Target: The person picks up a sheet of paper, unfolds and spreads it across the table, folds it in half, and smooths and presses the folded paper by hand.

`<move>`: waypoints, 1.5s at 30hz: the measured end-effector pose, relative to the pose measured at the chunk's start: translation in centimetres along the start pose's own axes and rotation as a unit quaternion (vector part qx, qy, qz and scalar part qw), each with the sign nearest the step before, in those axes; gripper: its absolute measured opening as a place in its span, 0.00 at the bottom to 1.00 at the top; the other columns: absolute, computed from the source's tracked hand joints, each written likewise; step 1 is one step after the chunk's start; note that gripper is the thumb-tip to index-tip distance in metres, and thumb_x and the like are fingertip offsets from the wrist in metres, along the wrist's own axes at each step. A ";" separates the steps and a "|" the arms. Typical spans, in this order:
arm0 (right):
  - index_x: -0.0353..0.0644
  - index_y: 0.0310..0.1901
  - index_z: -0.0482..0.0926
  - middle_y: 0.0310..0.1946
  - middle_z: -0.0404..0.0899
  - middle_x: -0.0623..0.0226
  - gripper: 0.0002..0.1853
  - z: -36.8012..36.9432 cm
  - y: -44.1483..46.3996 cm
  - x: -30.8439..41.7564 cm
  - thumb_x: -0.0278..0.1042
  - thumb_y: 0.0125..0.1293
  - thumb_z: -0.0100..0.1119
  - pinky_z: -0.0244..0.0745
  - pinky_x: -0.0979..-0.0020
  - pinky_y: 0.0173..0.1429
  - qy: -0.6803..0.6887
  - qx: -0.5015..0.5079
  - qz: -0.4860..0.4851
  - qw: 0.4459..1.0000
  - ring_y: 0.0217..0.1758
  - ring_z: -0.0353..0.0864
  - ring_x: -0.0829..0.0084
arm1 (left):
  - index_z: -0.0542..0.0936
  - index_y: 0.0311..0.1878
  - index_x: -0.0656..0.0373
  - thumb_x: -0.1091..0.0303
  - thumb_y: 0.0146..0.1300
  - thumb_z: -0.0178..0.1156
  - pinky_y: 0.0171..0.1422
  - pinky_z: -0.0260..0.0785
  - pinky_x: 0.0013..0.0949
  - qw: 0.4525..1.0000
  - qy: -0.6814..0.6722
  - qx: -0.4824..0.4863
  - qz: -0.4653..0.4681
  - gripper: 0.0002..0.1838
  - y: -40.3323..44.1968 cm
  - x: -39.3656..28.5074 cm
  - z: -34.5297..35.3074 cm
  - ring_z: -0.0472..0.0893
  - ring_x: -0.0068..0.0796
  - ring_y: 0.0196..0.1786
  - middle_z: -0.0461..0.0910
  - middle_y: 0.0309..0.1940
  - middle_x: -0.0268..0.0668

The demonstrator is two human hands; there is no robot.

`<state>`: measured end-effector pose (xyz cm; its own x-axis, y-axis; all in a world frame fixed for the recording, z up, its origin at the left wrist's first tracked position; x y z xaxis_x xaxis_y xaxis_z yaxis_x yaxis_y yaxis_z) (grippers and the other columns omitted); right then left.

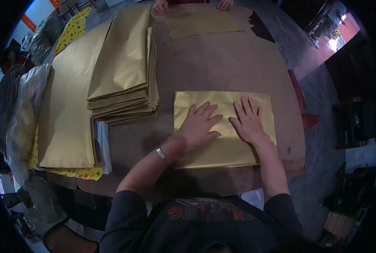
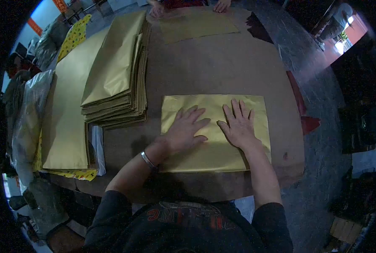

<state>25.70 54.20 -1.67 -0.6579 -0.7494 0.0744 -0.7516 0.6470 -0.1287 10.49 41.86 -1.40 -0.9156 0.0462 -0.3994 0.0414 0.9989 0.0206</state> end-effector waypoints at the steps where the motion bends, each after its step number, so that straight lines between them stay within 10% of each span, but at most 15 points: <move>1: 0.49 0.75 0.58 0.79 0.47 0.54 0.35 -0.1 0.0 0.0 0.60 0.74 0.41 0.36 0.37 0.78 0.006 0.003 0.000 1.000 0.82 0.39 0.51 | 0.72 0.68 0.51 0.45 0.64 0.61 0.79 0.43 0.61 1.000 0.006 -0.022 0.002 0.33 -0.3 0.9 0.0 0.52 0.46 0.79 0.59 0.74 0.43; 13: 0.46 0.73 0.61 0.77 0.49 0.51 0.34 -1.2 0.7 3.9 0.57 0.71 0.49 0.42 0.34 0.76 0.054 0.025 -0.100 0.993 0.81 0.42 0.46 | 0.66 0.73 0.49 0.43 0.67 0.56 0.79 0.43 0.62 0.998 0.049 -0.027 -0.004 0.35 -0.5 4.0 -0.8 0.49 0.48 0.80 0.55 0.77 0.44; 29: 0.47 0.70 0.64 0.76 0.51 0.50 0.35 -1.5 1.5 3.4 0.59 0.69 0.51 0.42 0.38 0.78 0.029 -0.008 -0.122 0.992 0.81 0.43 0.47 | 0.84 0.50 0.54 0.55 0.50 0.74 0.61 0.68 0.45 0.981 0.009 -0.104 -0.164 0.24 1.0 7.9 -6.2 0.74 0.44 0.57 0.77 0.48 0.39; 45: 0.48 0.73 0.60 0.77 0.50 0.50 0.36 -0.7 1.7 3.3 0.59 0.70 0.50 0.43 0.38 0.77 0.028 0.003 -0.136 0.990 0.81 0.42 0.46 | 0.81 0.52 0.54 0.59 0.58 0.68 0.64 0.65 0.48 0.969 0.063 -0.221 -0.094 0.20 0.7 6.2 -6.0 0.73 0.44 0.59 0.76 0.55 0.38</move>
<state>22.21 52.89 -0.99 -0.4334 -0.8867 0.1611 -0.9009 0.4217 -0.1023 2.39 42.79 1.65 -0.9328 -0.1649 -0.3206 -0.2809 0.8899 0.3593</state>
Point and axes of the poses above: each hand's wrist, its own y-axis towards the middle knuckle, its own z-axis out of the palm, x = y × z, the point moved 4 cm from there along y, towards the middle knuckle
